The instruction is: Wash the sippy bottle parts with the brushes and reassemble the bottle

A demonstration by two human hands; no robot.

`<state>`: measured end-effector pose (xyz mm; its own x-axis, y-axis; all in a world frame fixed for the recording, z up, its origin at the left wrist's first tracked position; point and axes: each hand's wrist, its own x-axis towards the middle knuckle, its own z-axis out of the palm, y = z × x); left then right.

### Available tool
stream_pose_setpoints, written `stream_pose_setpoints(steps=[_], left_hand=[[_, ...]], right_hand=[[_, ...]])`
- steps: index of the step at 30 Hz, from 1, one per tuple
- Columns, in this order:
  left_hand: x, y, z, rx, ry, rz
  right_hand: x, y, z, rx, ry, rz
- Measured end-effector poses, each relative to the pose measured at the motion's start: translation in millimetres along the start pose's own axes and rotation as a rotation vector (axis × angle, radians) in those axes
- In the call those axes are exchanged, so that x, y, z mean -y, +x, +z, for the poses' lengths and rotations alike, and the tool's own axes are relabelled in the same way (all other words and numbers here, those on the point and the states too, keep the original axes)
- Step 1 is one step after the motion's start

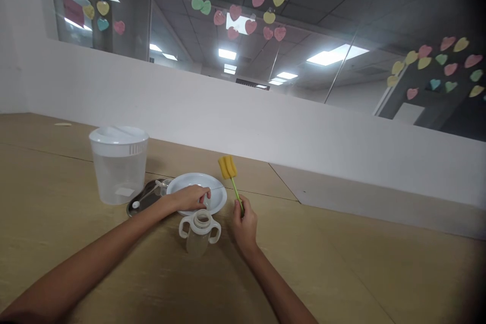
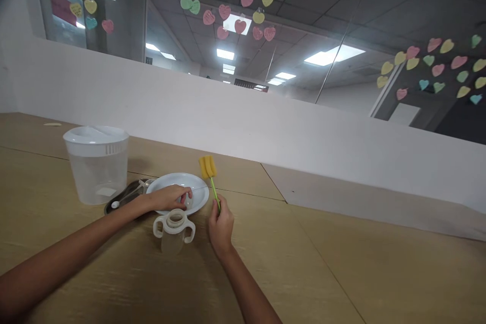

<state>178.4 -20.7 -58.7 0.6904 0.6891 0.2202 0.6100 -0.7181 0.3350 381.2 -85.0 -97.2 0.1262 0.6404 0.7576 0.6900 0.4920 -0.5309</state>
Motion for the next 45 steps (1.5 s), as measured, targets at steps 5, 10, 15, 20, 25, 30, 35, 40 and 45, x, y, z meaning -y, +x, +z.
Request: stream_pose_setpoints(steps=[5,10,15,20,25,30,35,40,45], left_hand=[[-3,1,-0.3,0.047,0.063,-0.026],[-4,0,0.1,0.001,0.177,-0.073],[-2,1,3.5,-0.001,0.183,-0.062],[0,2,5.3,-0.016,0.167,-0.017],[-5,1,-9.8,-0.186,0.166,-0.017],[-6,-3,-36.6,-0.504,0.017,-0.005],[-7,-10,-56.6,-0.704,-0.179,-0.05],[-12,-12,-60.8,-0.811,-0.411,-0.11],[-28,-14,-55.8,-0.698,-0.373,-0.047]], right_hand=[[-2,-1,1,0.011,-0.005,0.013],[-3,-1,1,0.027,0.003,0.005],[-1,-1,0,0.031,0.003,-0.004],[-1,-1,0,0.02,-0.003,-0.015],[-3,-1,-1,-0.005,-0.012,-0.03],[-2,-4,-1,0.03,-0.018,-0.091],[-2,-7,0,0.109,-0.084,-0.198],[-3,-8,1,0.105,-0.112,-0.259],[0,-10,0,0.09,-0.08,-0.346]])
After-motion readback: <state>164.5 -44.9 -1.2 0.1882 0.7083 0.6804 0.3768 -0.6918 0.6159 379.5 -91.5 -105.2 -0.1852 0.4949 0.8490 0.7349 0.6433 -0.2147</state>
